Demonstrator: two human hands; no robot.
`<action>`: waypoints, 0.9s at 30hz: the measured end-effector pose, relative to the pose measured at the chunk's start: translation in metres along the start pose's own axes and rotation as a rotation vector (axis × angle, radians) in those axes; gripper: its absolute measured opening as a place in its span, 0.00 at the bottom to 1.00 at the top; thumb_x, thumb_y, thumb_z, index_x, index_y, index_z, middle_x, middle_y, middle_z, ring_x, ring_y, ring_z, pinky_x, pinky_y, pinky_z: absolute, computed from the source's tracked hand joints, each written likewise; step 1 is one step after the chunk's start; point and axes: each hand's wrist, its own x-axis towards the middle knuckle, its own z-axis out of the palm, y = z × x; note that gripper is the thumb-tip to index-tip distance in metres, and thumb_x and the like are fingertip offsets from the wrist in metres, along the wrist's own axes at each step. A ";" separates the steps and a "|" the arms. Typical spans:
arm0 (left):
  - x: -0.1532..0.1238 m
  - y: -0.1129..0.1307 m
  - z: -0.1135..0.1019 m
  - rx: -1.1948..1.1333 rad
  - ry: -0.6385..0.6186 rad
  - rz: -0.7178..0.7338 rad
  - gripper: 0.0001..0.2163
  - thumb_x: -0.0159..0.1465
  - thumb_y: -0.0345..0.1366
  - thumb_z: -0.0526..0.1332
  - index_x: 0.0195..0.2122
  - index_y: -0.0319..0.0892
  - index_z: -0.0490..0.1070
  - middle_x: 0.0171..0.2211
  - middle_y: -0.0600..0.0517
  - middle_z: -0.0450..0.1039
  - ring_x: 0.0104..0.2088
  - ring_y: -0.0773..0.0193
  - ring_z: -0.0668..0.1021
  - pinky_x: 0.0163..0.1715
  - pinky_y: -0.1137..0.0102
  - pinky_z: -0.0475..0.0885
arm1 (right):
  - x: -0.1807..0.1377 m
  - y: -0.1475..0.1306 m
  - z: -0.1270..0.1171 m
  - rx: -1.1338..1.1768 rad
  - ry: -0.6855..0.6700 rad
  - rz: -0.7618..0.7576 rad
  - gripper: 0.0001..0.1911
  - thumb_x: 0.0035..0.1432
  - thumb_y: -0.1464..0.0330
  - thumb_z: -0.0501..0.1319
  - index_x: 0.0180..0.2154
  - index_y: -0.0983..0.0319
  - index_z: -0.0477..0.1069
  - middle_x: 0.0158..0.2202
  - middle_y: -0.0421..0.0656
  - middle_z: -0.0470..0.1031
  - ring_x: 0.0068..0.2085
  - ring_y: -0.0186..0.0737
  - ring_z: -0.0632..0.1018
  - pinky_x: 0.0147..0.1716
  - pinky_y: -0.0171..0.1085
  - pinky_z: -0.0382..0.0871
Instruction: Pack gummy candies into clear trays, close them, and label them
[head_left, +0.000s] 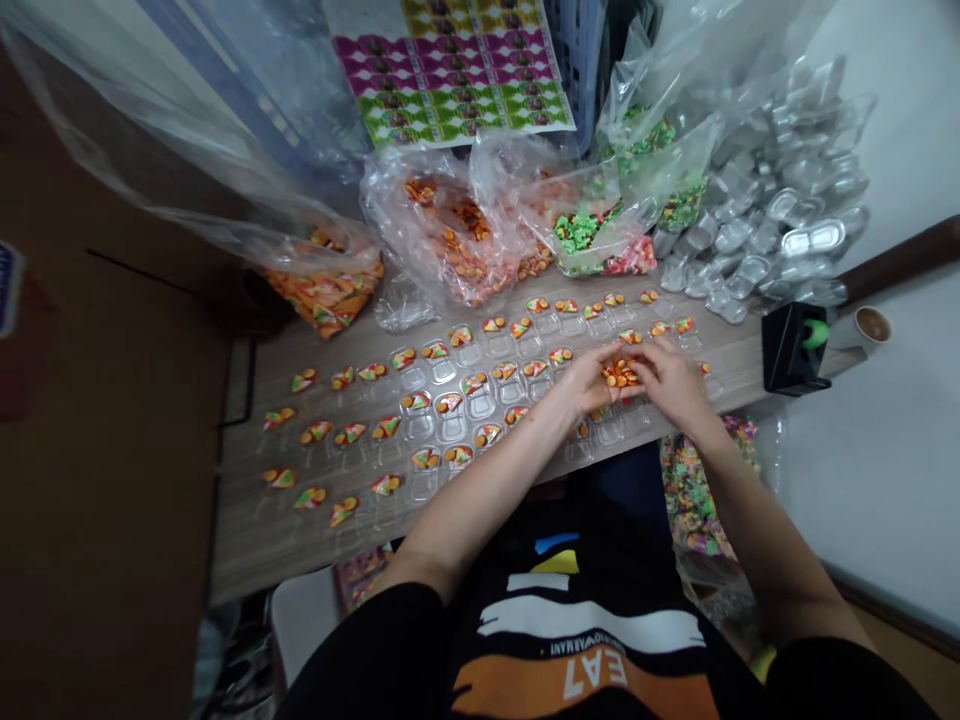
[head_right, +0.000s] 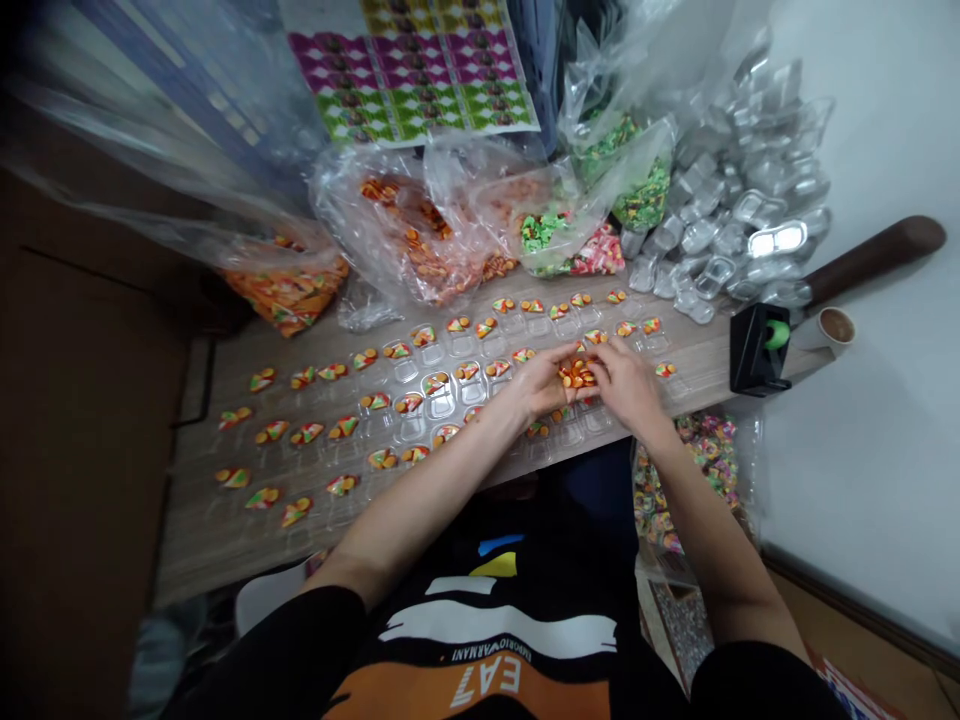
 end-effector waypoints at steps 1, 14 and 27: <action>0.000 -0.001 0.001 0.002 0.002 0.004 0.14 0.72 0.33 0.49 0.46 0.35 0.74 0.31 0.44 0.81 0.35 0.58 0.85 0.50 0.52 0.77 | 0.003 -0.001 0.001 0.031 -0.013 0.005 0.09 0.60 0.69 0.59 0.39 0.57 0.78 0.40 0.44 0.76 0.39 0.43 0.77 0.40 0.40 0.69; -0.025 0.034 -0.006 -0.103 0.073 0.180 0.19 0.71 0.30 0.49 0.59 0.31 0.68 0.46 0.36 0.80 0.49 0.54 0.83 0.50 0.62 0.78 | -0.017 0.044 0.018 0.055 0.065 0.161 0.05 0.56 0.65 0.62 0.31 0.59 0.68 0.31 0.41 0.72 0.31 0.38 0.72 0.34 0.37 0.64; -0.034 0.046 -0.020 -0.133 0.080 0.282 0.19 0.71 0.29 0.50 0.60 0.30 0.68 0.41 0.39 0.81 0.46 0.56 0.83 0.49 0.64 0.78 | -0.028 0.033 0.025 -0.296 -0.044 -0.015 0.10 0.66 0.68 0.54 0.35 0.58 0.73 0.39 0.46 0.73 0.41 0.46 0.73 0.40 0.40 0.64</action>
